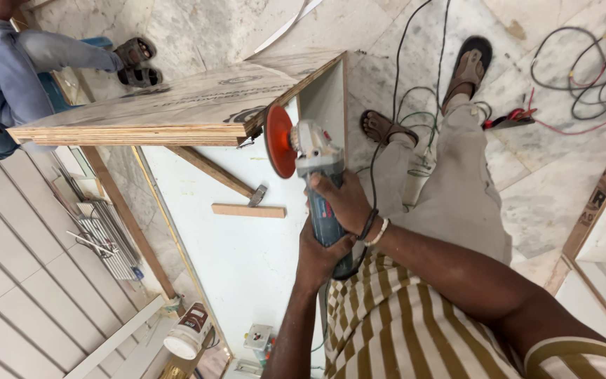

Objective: The person uses an angle grinder with a sanding disc to smooth the edges of a wooden cabinet frame. The person holds the tool with both hands and moves it along the vertical and horizontal edges of the furniture piece.

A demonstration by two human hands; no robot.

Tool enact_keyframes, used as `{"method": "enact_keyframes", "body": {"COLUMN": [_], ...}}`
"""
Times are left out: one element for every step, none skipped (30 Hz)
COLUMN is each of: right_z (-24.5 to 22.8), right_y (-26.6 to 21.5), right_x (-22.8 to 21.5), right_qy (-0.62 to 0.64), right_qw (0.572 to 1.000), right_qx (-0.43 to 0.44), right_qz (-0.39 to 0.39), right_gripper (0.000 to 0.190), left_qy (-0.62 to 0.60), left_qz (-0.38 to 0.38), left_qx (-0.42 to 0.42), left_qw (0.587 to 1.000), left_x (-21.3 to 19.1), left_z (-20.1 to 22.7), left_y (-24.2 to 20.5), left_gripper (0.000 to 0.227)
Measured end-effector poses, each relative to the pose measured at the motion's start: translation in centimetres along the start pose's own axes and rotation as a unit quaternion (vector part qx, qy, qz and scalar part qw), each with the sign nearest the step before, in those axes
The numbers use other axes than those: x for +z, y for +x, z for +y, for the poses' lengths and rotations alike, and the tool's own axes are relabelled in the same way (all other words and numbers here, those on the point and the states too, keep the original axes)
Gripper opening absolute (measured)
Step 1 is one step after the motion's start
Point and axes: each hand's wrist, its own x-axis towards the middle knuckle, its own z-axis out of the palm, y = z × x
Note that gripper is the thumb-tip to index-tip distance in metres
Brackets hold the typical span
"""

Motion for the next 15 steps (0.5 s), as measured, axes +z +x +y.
{"method": "enact_keyframes", "body": {"right_z": [0.3,0.9,1.4,2.0,2.4,2.9,3.2,3.4,3.3,3.2,3.0,2.8,2.6,2.3,2.1], "right_y": [-0.5,-1.0,-1.2,-0.8,-0.2,0.5,1.4,2.4,3.3,4.2,5.0,5.6,5.9,6.1,6.0], "right_x": [-0.4,-0.7,-1.2,-1.7,-2.4,-3.0,-3.5,-4.0,-4.4,-4.6,-4.6,-4.3,-3.9,-3.3,-2.7], "right_qy": [-0.002,-0.002,-0.002,0.009,0.019,0.029,0.028,0.028,0.027,0.039,0.051,0.063,0.054,0.045,0.036], "right_qw": [1.0,1.0,1.0,1.0,0.999,0.998,0.997,0.995,0.993,0.992,0.99,0.988,0.989,0.99,0.991], "right_qx": [-0.002,-0.002,-0.002,0.014,0.029,0.045,0.061,0.076,0.092,0.101,0.111,0.122,0.116,0.112,0.107], "right_qz": [0.002,0.002,0.002,0.011,0.02,0.03,0.042,0.055,0.069,0.071,0.073,0.075,0.072,0.068,0.065], "right_gripper": [0.065,0.065,0.065,0.065,0.065,0.065,0.064,0.064,0.064,0.063,0.062,0.06,0.061,0.061,0.062], "left_qy": [-0.015,-0.01,-0.004,0.003,0.009,0.015,0.021,0.034,0.047,0.06,0.053,0.046,0.039,0.034,0.028], "left_qz": [-0.009,-0.01,-0.012,-0.014,-0.017,-0.021,-0.025,-0.023,-0.022,-0.02,-0.015,-0.009,-0.002,-0.001,0.0], "left_qx": [0.007,0.007,0.007,0.006,-0.009,-0.024,-0.04,-0.046,-0.052,-0.058,-0.053,-0.048,-0.044,-0.036,-0.028], "left_qw": [1.0,1.0,1.0,1.0,1.0,0.999,0.999,0.998,0.997,0.996,0.997,0.998,0.998,0.999,0.999], "left_x": [0.2,0.4,0.7,0.8,0.9,1.0,1.0,0.9,0.8,0.7,0.5,0.3,0.0,-0.4,-0.8], "left_z": [-0.2,-0.4,-0.7,-0.9,-1.0,-1.1,-1.2,-1.2,-1.1,-1.1,-1.1,-1.0,-0.9,-0.7,-0.5], "left_y": [-0.1,-0.1,0.0,0.1,0.7,1.7,2.8,3.8,4.8,5.7,6.3,6.8,7.0,6.9,6.6], "left_gripper": [0.053,0.053,0.053,0.053,0.053,0.053,0.052,0.05,0.049,0.047,0.047,0.048,0.049,0.049,0.049]}}
